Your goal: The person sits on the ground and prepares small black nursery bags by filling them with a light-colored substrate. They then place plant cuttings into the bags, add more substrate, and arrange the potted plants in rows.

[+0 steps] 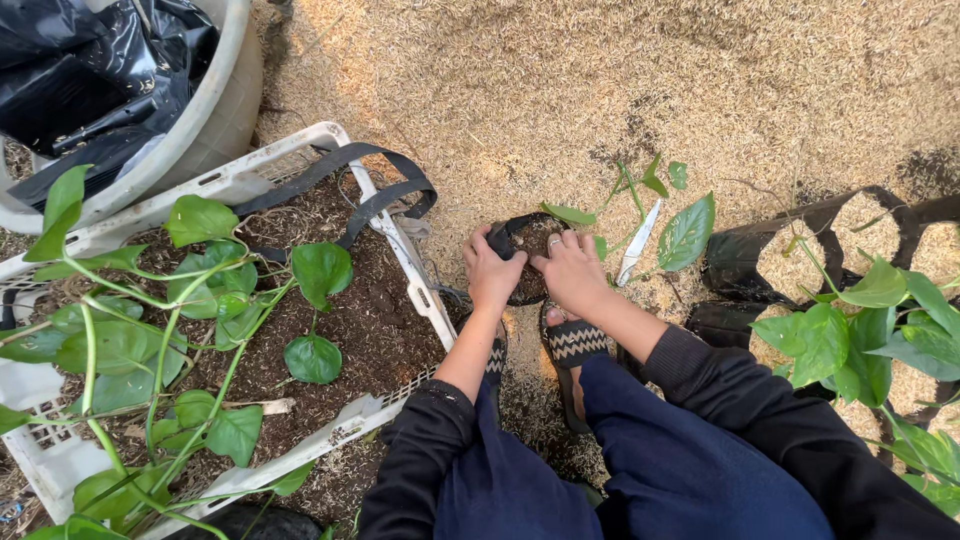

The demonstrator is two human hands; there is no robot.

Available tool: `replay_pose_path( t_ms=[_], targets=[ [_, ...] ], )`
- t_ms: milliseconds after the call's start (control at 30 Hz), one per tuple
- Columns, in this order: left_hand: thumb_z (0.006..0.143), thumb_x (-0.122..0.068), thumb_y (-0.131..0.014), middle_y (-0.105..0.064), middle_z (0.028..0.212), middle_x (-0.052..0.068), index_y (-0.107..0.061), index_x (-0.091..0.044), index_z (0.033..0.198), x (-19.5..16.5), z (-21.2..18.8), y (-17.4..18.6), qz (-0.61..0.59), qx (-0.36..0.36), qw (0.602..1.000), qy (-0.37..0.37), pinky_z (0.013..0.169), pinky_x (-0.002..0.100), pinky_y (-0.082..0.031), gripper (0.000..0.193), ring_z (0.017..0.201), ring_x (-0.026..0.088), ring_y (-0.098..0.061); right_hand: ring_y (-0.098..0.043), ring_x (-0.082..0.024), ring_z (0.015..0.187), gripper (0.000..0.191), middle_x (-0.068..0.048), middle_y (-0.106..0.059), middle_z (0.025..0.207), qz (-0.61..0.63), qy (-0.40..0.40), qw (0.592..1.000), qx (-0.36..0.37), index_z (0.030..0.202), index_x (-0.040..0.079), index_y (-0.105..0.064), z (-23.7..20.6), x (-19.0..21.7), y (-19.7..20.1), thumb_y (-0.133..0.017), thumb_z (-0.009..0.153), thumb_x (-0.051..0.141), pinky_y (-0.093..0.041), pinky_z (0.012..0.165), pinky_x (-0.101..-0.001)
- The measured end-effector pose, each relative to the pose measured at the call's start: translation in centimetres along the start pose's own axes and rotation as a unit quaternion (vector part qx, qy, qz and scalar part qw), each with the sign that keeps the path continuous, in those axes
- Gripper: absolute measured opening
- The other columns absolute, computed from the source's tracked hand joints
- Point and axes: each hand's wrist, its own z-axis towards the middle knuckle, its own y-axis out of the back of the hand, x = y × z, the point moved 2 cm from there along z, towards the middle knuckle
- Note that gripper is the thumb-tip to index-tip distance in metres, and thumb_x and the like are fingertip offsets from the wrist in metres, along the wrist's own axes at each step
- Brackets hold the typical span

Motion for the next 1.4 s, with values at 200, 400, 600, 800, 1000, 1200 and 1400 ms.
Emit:
replay_pose_path(
  t_ms=[200, 400, 600, 800, 1000, 1200, 1400],
  targets=[
    [0.071, -0.013, -0.078, -0.04, 0.15, 0.009, -0.043, -0.024, 0.14, -0.1, 0.0, 0.0, 0.048, -0.002, 0.999, -0.017, 0.1, 0.051, -0.05, 0.079, 0.132, 0.04, -0.052, -0.048, -0.031, 0.121, 0.038, -0.011, -0.061, 0.116, -0.063, 0.022, 0.998, 0.002, 0.118, 0.031, -0.076, 0.0, 0.0, 1.1, -0.062, 0.083, 0.023, -0.032, 0.1, -0.0472],
    [0.067, -0.009, -0.08, -0.038, 0.148, 0.012, -0.041, -0.021, 0.14, 0.7, 1.2, -0.2, -0.001, 0.008, 0.999, -0.032, 0.107, 0.049, -0.046, 0.083, 0.133, 0.043, -0.049, -0.049, -0.027, 0.122, 0.036, -0.008, -0.061, 0.117, -0.02, 0.02, 1.0, -0.004, 0.118, 0.03, -0.077, 0.1, -0.1, 0.9, -0.056, 0.091, 0.018, -0.032, 0.1, -0.0455],
    [0.078, -0.014, -0.078, -0.026, 0.155, 0.014, -0.043, -0.021, 0.144, 0.7, 1.2, 0.2, -0.109, 0.027, 0.993, 0.029, 0.118, 0.046, -0.031, 0.075, 0.145, 0.04, -0.032, -0.049, -0.027, 0.119, 0.04, -0.011, -0.061, 0.117, -0.026, 0.024, 0.999, -0.004, 0.121, 0.031, -0.076, 0.8, -0.1, 1.0, -0.057, 0.09, 0.013, -0.032, 0.097, -0.0451],
    [0.092, -0.01, -0.064, -0.069, 0.128, 0.008, -0.07, -0.012, 0.119, -1.6, -0.9, 3.6, -0.213, -0.09, 0.952, -0.202, 0.12, 0.044, -0.039, 0.028, 0.129, 0.024, -0.06, -0.048, -0.027, 0.116, 0.044, -0.01, -0.061, 0.114, 0.173, -0.022, 0.985, 0.003, 0.117, 0.022, -0.075, 0.8, -1.5, 3.3, -0.063, 0.08, 0.0, -0.028, 0.101, -0.0464],
    [0.107, -0.025, -0.053, -0.072, 0.087, -0.007, -0.067, -0.016, 0.105, -2.5, -1.5, 4.5, -0.192, -0.073, 0.964, -0.169, 0.099, 0.036, -0.046, 0.017, 0.089, 0.01, -0.067, -0.055, -0.028, 0.102, 0.03, -0.012, -0.065, 0.089, 0.321, -0.087, 0.941, -0.061, 0.083, 0.005, -0.066, 1.5, -2.6, 4.6, -0.083, 0.08, 0.029, -0.035, 0.104, -0.0453],
    [0.111, -0.021, -0.042, -0.066, 0.082, 0.001, -0.057, -0.009, 0.103, -2.6, -1.4, 5.0, -0.008, -0.146, 0.969, -0.198, 0.099, 0.036, -0.031, 0.021, 0.084, 0.017, -0.059, -0.06, -0.024, 0.1, 0.016, -0.006, -0.069, 0.094, 0.245, 0.024, 0.946, -0.21, 0.103, 0.009, -0.078, 0.7, -2.1, 4.4, -0.074, 0.089, 0.014, -0.042, 0.098, -0.0417],
    [0.085, -0.015, -0.066, -0.051, 0.143, 0.023, -0.042, -0.006, 0.142, -3.5, -1.7, 4.2, 0.067, -0.076, 0.934, -0.344, 0.114, 0.056, -0.03, 0.063, 0.138, 0.038, -0.047, -0.051, -0.029, 0.108, 0.037, -0.013, -0.06, 0.112, 0.035, 0.067, 0.995, -0.067, 0.116, 0.025, -0.08, 0.3, -0.4, 2.3, -0.056, 0.091, 0.011, -0.039, 0.091, -0.0406]
  ],
)
